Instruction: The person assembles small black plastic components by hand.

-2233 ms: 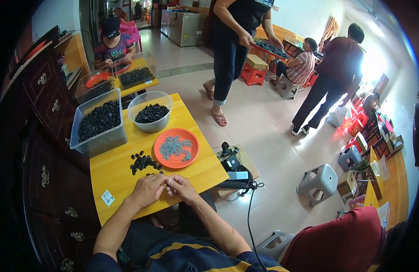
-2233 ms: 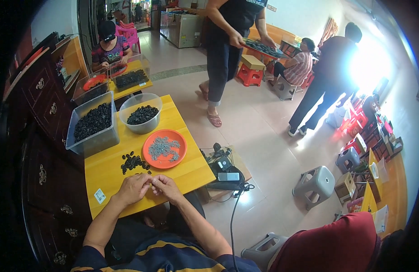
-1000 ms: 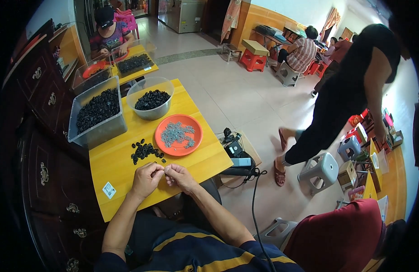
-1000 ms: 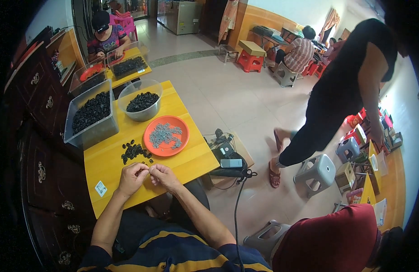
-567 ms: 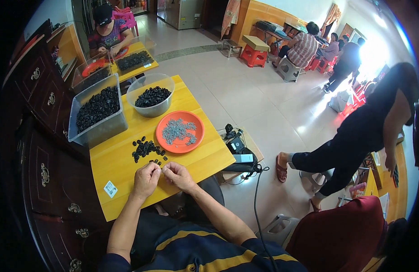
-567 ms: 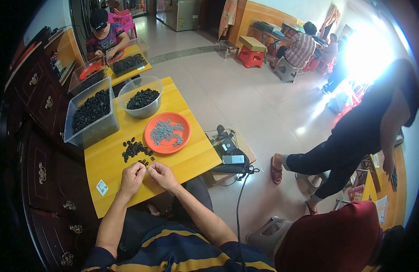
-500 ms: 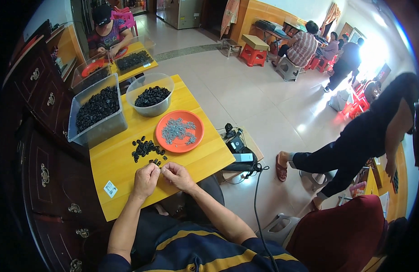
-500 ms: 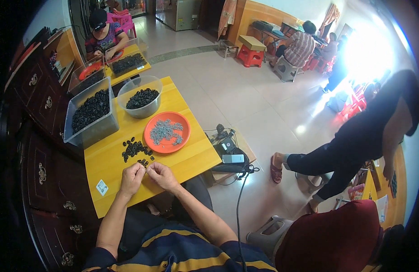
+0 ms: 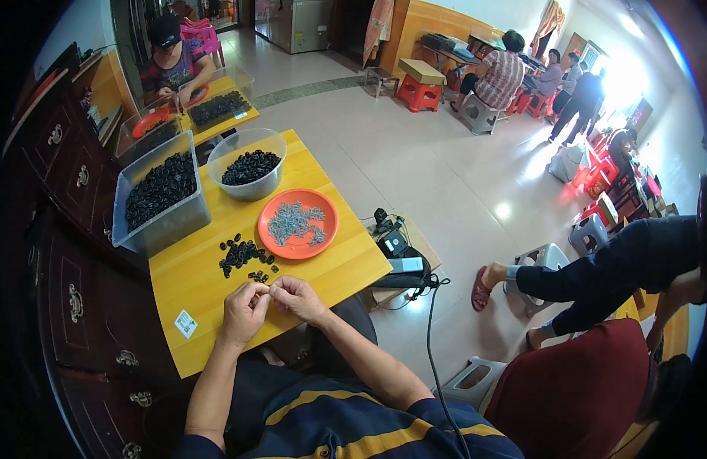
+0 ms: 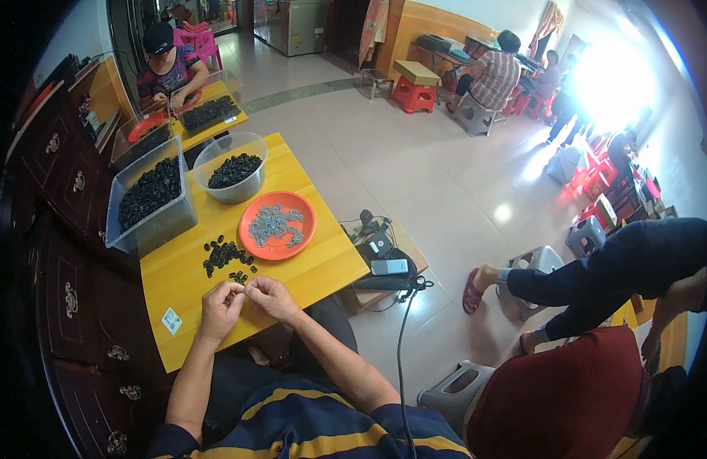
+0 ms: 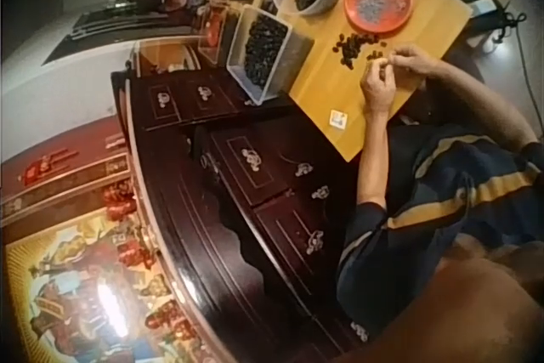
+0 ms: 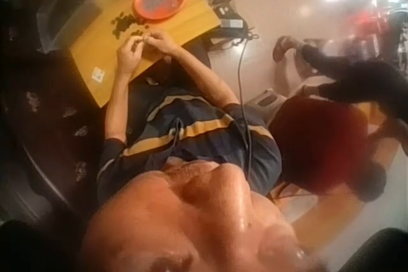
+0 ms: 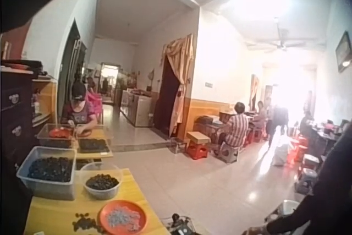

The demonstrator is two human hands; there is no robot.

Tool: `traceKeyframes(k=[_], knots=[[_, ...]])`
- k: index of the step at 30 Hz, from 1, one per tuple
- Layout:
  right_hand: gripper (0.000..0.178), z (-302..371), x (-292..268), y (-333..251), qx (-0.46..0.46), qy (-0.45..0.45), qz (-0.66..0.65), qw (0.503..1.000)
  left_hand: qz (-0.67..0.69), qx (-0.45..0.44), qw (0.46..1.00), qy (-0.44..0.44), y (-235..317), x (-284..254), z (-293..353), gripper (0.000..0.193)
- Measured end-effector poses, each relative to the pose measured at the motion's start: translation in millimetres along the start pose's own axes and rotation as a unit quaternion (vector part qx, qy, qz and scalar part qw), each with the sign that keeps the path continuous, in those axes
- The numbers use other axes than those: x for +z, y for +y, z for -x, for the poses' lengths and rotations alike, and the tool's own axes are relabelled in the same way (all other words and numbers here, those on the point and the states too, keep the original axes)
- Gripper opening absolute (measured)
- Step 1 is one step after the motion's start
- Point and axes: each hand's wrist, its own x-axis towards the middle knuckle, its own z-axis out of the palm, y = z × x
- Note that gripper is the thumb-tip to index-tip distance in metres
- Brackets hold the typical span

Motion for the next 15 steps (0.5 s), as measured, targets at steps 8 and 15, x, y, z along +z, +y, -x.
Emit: traceKeyframes(k=[8, 15], knots=[[0.021, 1, 0, -2, 0.031, -0.009, -0.031, 0.999, 0.000, -0.013, 1.000, -0.007, -8, -1, 3, 0.005], [0.021, -2, -4, -5, 0.016, 0.033, -0.044, 0.998, 0.057, -0.115, 0.989, 0.076, -35, -18, 23, 0.013]])
